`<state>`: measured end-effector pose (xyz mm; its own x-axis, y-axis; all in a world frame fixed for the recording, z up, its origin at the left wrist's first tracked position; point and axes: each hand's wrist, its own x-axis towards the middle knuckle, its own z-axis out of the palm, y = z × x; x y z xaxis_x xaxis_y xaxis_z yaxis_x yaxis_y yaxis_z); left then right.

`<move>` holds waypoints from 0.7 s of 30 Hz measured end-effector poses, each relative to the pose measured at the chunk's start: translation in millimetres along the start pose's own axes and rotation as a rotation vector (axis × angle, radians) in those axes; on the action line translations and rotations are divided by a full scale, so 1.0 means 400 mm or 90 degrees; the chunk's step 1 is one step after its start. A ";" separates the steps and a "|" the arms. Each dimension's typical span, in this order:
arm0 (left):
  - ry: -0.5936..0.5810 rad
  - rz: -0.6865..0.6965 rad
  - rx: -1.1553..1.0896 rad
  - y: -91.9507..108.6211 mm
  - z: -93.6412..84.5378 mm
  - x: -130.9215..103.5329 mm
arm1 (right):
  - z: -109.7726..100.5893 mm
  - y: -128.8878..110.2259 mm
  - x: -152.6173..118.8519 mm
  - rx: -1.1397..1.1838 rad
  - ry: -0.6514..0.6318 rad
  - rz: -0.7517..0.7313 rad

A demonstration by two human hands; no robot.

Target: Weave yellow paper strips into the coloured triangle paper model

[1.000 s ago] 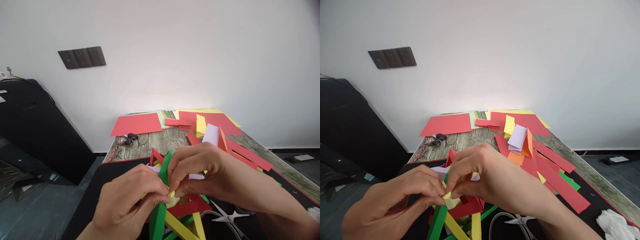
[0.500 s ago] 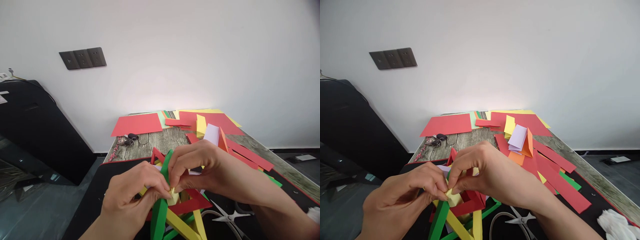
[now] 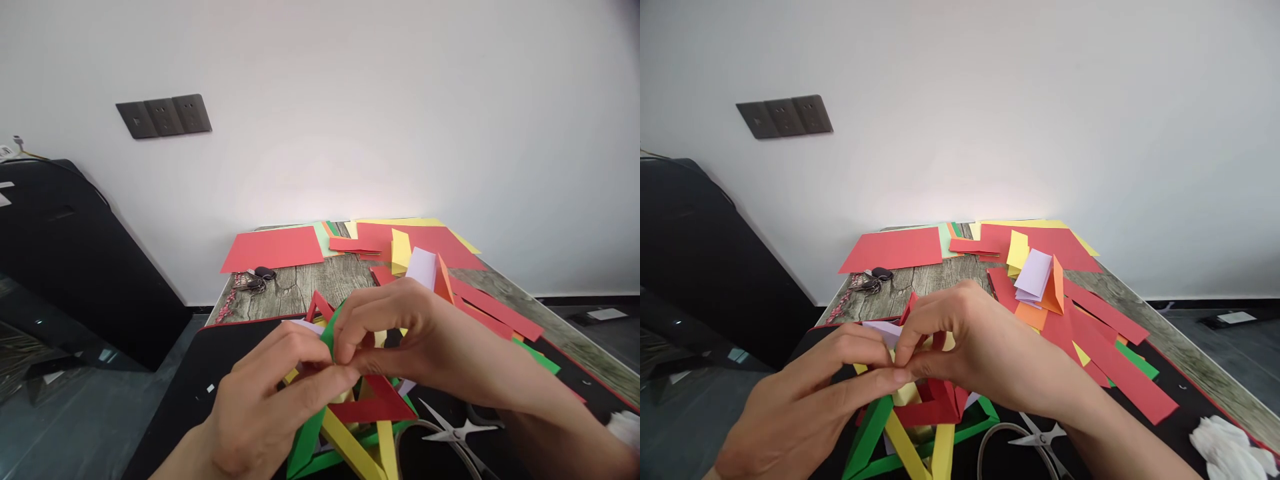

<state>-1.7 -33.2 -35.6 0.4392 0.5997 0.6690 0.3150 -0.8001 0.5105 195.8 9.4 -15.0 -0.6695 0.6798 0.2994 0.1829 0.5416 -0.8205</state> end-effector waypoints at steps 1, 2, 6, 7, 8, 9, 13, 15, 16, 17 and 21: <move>-0.013 -0.019 -0.002 0.006 -0.006 0.006 | 0.000 -0.001 0.001 0.015 -0.002 0.011; -0.026 -0.033 0.000 0.010 -0.012 0.012 | -0.001 -0.003 0.001 0.027 -0.010 0.023; -0.048 0.005 0.079 0.015 -0.036 0.015 | -0.016 -0.011 -0.003 0.016 -0.012 0.038; -0.059 0.026 0.097 0.013 -0.044 0.010 | -0.024 -0.009 -0.006 -0.002 0.014 0.034; -0.067 0.042 0.106 0.009 -0.052 0.004 | -0.032 -0.005 -0.010 -0.025 0.053 0.031; -0.078 0.052 0.110 0.004 -0.060 -0.003 | -0.042 0.002 -0.016 -0.049 0.104 0.034; -0.114 0.044 0.103 -0.026 -0.090 -0.032 | -0.071 0.060 -0.052 -0.153 0.254 0.104; -0.114 0.057 0.094 -0.040 -0.098 -0.039 | -0.075 0.095 -0.072 -0.177 0.227 0.116; -0.107 0.064 0.090 -0.046 -0.101 -0.040 | -0.075 0.111 -0.080 -0.171 0.202 0.110; -0.100 0.067 0.090 -0.049 -0.102 -0.039 | -0.072 0.125 -0.087 -0.155 0.182 0.101; -0.066 0.088 0.102 -0.049 -0.102 -0.029 | -0.047 0.161 -0.099 -0.065 0.201 0.099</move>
<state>-47.2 -24.0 -31.3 0.5688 0.4857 0.6637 0.3717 -0.8717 0.3194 247.7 26.6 -70.4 -0.3751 0.8686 0.3237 0.3468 0.4553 -0.8200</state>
